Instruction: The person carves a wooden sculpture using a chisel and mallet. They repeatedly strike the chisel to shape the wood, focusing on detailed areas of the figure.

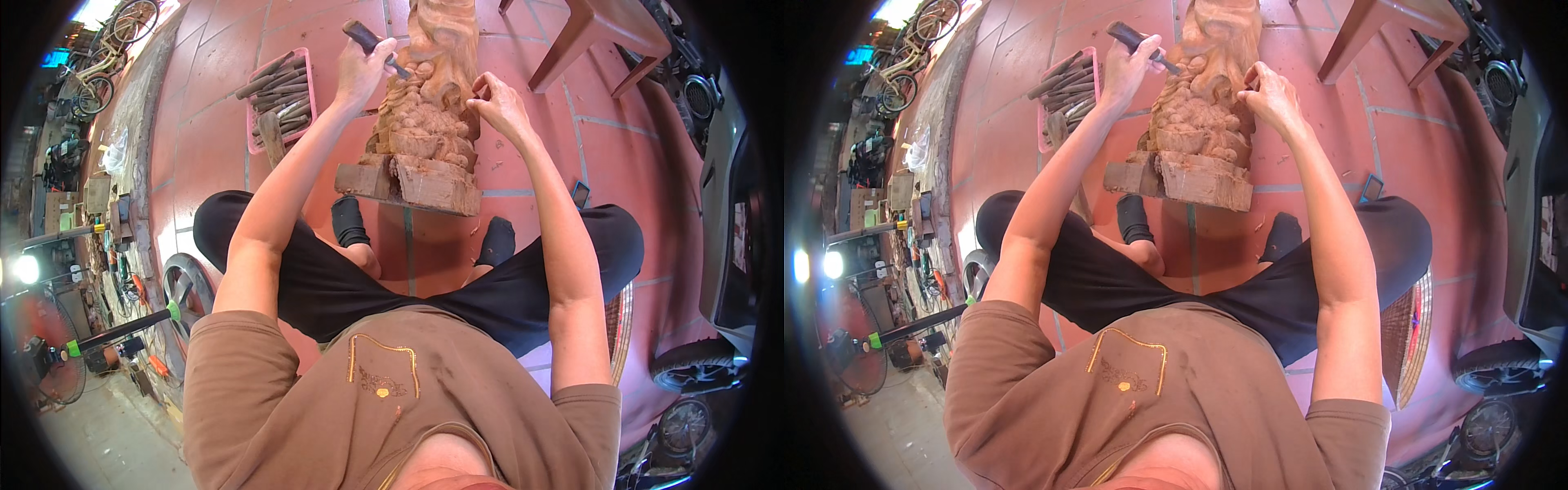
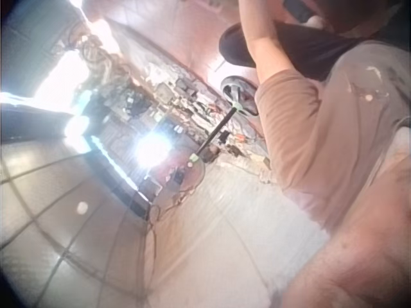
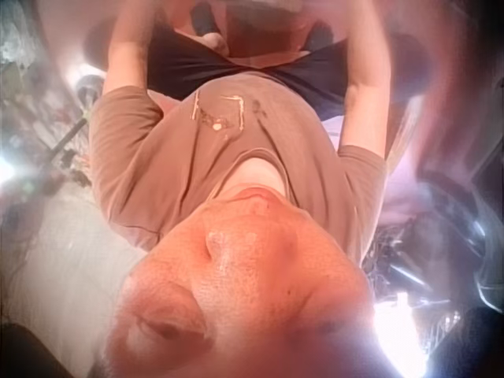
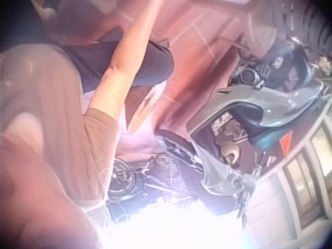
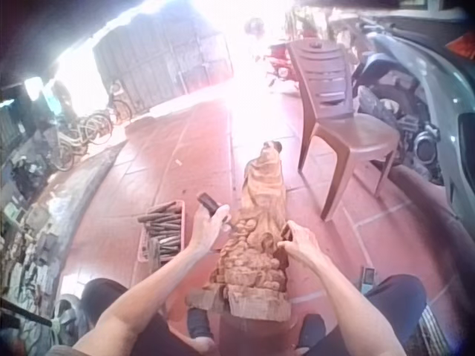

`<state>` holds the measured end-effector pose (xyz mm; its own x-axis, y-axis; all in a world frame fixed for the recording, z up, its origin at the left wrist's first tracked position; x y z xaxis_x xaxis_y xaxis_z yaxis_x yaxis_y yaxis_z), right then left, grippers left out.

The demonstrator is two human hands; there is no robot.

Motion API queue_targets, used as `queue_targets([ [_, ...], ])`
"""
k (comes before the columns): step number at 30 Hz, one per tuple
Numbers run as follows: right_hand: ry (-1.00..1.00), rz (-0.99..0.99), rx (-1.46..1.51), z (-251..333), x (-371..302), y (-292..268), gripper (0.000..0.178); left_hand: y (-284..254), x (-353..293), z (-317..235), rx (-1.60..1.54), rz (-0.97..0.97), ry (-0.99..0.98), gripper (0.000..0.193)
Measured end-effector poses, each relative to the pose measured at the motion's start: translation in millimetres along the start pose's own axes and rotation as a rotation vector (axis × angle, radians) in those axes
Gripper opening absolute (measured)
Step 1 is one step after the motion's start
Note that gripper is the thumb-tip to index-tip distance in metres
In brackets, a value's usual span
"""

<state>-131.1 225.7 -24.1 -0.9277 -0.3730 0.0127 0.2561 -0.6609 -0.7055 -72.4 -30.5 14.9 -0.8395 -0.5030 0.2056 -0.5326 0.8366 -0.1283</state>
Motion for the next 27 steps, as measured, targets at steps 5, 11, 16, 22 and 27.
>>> queue_targets([
  [5,-0.035,-0.030,-0.006,0,2,-1,0.035,14,8,-9,0.078,0.060,0.036,0.029],
  [11,-0.041,-0.017,0.000,2,1,1,0.035,25,15,-14,0.296,0.123,0.089,0.031],
  [16,-0.022,-0.008,-0.012,-3,1,-1,0.035,29,8,-26,0.336,0.140,0.058,0.030],
  [22,-0.017,0.021,0.004,1,2,0,0.035,14,20,-22,0.285,0.088,0.050,0.029],
  [27,-0.017,0.002,0.013,-2,0,0,0.035,19,11,-23,0.300,0.071,0.090,0.031],
])
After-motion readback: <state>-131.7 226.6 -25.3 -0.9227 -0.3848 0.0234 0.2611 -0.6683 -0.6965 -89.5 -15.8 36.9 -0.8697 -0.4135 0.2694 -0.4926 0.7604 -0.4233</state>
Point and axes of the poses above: each hand's wrist, its own x-axis towards the middle knuckle, its own y-axis out of the palm, z = x × y, the point moved 8 cm from there along x, towards the middle knuckle, and after that the axes turned 8 degrees about -z, right-handed, at the moved point
